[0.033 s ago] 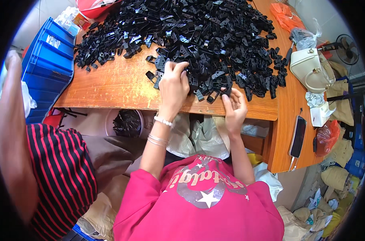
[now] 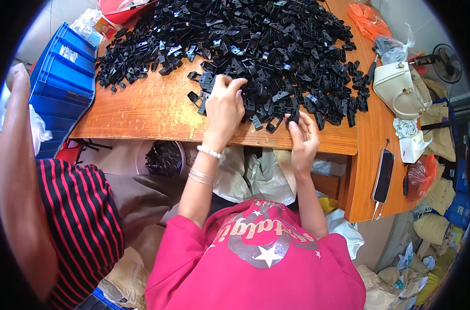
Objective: The person sorts and inspects a large pile of black plastic parts on a wooden table by hand.
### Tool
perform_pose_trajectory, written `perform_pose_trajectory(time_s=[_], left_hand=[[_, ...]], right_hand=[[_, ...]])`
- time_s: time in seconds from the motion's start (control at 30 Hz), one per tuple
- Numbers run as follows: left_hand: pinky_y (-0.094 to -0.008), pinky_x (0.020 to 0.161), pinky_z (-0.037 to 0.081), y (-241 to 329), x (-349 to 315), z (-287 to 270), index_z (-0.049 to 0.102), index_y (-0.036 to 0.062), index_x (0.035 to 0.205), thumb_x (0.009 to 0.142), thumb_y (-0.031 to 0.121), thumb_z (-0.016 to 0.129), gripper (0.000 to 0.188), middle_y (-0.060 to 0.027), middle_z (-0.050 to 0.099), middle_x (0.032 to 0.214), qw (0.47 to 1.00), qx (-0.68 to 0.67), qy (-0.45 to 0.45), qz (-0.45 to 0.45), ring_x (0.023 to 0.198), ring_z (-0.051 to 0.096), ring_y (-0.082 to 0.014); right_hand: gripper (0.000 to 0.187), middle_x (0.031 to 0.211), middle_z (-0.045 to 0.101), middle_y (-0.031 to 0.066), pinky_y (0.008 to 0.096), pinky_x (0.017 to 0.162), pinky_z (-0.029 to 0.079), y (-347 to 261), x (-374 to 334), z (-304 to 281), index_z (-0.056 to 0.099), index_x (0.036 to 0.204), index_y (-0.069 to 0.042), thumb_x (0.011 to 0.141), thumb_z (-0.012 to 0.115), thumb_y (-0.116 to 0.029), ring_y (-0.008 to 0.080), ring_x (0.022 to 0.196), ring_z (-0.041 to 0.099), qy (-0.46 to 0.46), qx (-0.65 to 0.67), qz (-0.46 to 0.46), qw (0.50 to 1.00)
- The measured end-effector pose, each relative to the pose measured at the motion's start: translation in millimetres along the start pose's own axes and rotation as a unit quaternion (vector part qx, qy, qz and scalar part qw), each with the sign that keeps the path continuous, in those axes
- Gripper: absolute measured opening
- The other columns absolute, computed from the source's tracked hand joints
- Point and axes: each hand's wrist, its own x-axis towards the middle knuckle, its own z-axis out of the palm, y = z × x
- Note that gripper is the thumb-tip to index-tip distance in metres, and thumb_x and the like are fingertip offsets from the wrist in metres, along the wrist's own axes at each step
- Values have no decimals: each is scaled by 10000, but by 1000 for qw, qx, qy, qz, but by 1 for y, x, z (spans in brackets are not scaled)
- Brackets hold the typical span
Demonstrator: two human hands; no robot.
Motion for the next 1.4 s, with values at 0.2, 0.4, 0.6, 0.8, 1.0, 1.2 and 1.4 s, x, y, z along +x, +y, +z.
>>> perform_pose_trajectory(time_s=[0.2,0.4,0.6,0.8,1.0,1.2,1.4], left_hand=[[-359,730,479,-13,29,-5,664,47,898,737,27,678,163,-115,541,917,990,5,-109,84,847,576,-300],[-220,528,423,-3,5,-18,532,6,848,825,47,675,150,-57,621,779,943,-315,-24,-110,602,542,-78],[-135,467,361,30,-42,-31,555,61,1149,794,68,728,395,2,590,814,839,-471,-146,-231,562,480,0],[-241,584,555,43,-69,-19,511,-25,1153,838,-16,643,342,-65,628,757,705,-616,-192,-294,654,655,-138],[-218,588,530,46,-73,-29,531,-65,1138,851,-6,638,311,-97,660,817,712,-588,-266,-276,663,662,-137],[-226,591,533,54,-72,-34,528,-70,1142,850,2,645,323,-94,659,824,738,-559,-245,-288,671,660,-137],[-242,593,545,53,-68,-42,532,-76,1138,873,20,623,295,-107,660,827,721,-560,-274,-302,674,666,-157]], right_hand=[[287,754,569,23,170,521,374,-5,-5,-14,556,1144,-29,1013,401,-232,37,593,473,38,37,74,996],[165,695,552,31,175,422,369,0,-1,-30,555,995,-51,981,495,-204,54,542,522,19,74,111,991],[183,903,627,91,241,584,529,-21,-4,-16,585,1060,37,922,558,-80,135,724,633,-39,115,150,981],[228,1011,643,124,227,747,501,-21,-14,-17,603,1085,65,959,509,-100,122,838,620,-53,110,141,983],[210,1054,632,100,238,845,470,-33,-19,-10,620,1078,67,902,562,-32,134,978,600,-89,108,114,984],[174,1155,588,134,273,875,474,-38,-23,-9,643,1032,74,889,560,17,172,1025,591,-132,90,62,985],[167,1123,621,131,260,852,483,-52,-31,-1,665,998,53,861,570,61,178,1013,605,-148,-27,-45,988]])
